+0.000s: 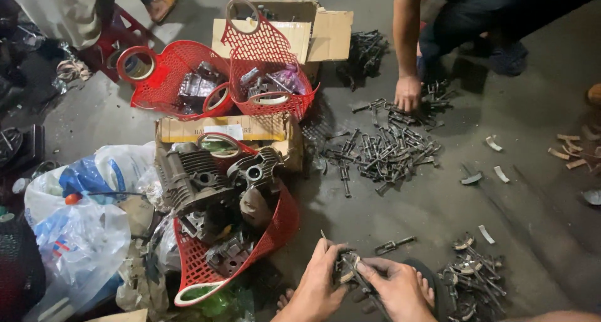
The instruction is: Inspecting and sorting motorcycle engine components such as connecting rods and pistons on a workshop floor.
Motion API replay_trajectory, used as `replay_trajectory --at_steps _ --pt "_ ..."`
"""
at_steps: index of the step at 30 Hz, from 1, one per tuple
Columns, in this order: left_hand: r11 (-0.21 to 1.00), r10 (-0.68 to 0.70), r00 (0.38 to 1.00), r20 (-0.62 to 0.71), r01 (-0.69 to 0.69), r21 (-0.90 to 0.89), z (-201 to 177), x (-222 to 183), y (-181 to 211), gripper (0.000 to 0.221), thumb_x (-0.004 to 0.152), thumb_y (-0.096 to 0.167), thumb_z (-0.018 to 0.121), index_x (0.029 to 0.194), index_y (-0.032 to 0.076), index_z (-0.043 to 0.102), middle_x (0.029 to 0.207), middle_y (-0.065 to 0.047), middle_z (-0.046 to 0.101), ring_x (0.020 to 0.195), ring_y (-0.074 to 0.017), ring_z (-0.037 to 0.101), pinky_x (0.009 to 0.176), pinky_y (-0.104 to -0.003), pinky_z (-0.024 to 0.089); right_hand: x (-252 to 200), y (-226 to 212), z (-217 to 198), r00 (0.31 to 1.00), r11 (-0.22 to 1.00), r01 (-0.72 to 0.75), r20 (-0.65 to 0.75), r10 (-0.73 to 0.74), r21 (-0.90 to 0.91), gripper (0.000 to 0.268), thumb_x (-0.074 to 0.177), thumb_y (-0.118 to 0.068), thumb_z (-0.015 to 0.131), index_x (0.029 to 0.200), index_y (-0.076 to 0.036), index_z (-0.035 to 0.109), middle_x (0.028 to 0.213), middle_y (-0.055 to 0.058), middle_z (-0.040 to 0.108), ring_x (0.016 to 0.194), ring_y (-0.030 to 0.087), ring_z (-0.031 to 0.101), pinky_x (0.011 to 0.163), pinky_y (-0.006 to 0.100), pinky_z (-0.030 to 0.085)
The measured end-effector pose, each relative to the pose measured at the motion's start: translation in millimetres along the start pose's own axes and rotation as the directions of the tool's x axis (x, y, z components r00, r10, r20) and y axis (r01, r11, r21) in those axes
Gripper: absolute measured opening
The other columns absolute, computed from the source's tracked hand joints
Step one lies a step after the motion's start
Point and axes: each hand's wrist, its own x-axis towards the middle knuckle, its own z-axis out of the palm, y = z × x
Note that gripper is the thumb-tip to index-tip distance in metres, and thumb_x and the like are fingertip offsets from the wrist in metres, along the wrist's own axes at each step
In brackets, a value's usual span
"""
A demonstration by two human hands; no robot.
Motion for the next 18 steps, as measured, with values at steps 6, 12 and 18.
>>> replay_trajectory --at_steps 6,12,18 --pt "1.000 0.010 1.000 0.027 -0.010 -0.025 -2.9 -1.3 -1.2 0.068 0.067 -0.005 0.070 0.132 0.001 0.055 0.117 -0.018 0.048 0.114 -0.0356 0.056 0.099 -0.038 0.047 5.7 6.7 8.8 1.000 1.000 -0.010 0.001 0.010 -0.001 0.044 0.076 -0.065 0.072 0.111 -0.041 0.082 0.096 -0.003 0.085 0.102 0.015 0.078 0.095 0.033 0.055" --pt "0.994 0.104 0.991 -0.082 -0.106 -0.023 2.3 -0.4 -4.7 0.065 0.065 0.001 0.077 0.128 0.000 0.060 0.115 -0.017 0.054 0.108 -0.0331 0.063 0.091 -0.037 0.053 -7.3 -7.8 -2.0 1.000 0.998 -0.022 -0.005 0.023 0.052 0.042 0.076 -0.061 0.074 0.107 -0.035 0.084 0.083 -0.004 0.086 0.087 0.009 0.080 0.088 0.029 0.056" --pt "0.969 0.248 0.957 -0.152 -0.247 0.025 -2.2 3.3 -1.2 0.057 0.069 0.003 0.076 0.124 -0.002 0.062 0.117 -0.018 0.066 0.107 -0.0339 0.069 0.093 -0.036 0.056 18.7 17.3 18.8 0.987 0.888 0.038 0.123 -0.106 0.458 0.039 0.079 -0.052 0.079 0.106 -0.025 0.084 0.074 0.004 0.085 0.063 0.023 0.076 0.065 0.039 0.057"
